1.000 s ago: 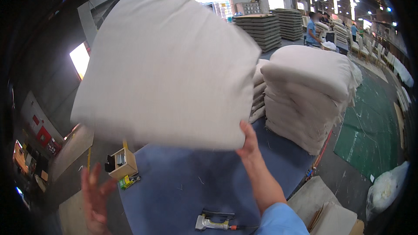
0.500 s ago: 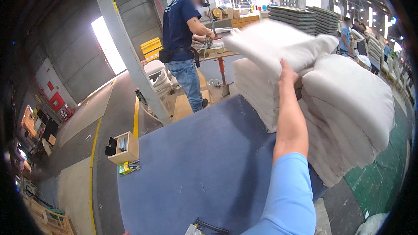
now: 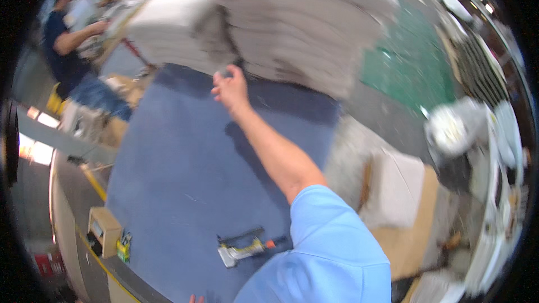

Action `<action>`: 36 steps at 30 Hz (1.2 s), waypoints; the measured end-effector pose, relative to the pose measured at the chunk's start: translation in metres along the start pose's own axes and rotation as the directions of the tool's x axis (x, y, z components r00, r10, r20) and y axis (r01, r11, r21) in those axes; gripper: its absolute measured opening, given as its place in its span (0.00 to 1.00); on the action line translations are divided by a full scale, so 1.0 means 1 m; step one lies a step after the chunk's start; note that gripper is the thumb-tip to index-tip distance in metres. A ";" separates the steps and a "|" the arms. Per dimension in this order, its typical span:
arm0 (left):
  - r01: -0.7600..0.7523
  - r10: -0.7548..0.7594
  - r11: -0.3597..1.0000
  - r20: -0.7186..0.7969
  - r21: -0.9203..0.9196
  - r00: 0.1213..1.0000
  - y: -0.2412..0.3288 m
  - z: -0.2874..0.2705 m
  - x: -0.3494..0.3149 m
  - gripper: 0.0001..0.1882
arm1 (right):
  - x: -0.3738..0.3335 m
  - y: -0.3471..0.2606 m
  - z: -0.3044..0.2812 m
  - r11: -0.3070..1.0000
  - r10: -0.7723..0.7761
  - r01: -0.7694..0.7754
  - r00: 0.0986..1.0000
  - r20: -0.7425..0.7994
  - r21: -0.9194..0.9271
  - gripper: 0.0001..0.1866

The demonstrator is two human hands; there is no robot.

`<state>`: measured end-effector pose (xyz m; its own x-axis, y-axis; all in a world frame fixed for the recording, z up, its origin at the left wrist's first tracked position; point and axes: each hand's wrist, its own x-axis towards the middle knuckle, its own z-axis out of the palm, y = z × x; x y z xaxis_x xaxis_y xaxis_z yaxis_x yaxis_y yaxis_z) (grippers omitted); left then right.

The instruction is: The person places a white fabric cover over a black foam cushion, folds the edges, and uses a staple gun to secure the fabric. The person repeats this process for multiple cushions, stacking the finished pillows on a nearby table.

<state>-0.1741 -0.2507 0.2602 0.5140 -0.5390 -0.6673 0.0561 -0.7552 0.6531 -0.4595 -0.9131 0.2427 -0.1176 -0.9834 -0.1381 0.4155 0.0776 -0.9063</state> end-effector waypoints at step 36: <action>-0.892 0.413 0.443 0.861 0.094 0.296 0.199 0.358 -0.023 0.27 | -0.520 0.089 -0.622 0.490 0.409 -0.608 0.793 -0.451 -0.624 0.24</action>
<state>-0.4811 -0.5220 0.2779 -0.5620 -0.7928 -0.2357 -0.5139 0.1114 0.8506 -0.9222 -0.2932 -0.0142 -0.3304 -0.6742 -0.6605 -0.2877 0.7385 -0.6098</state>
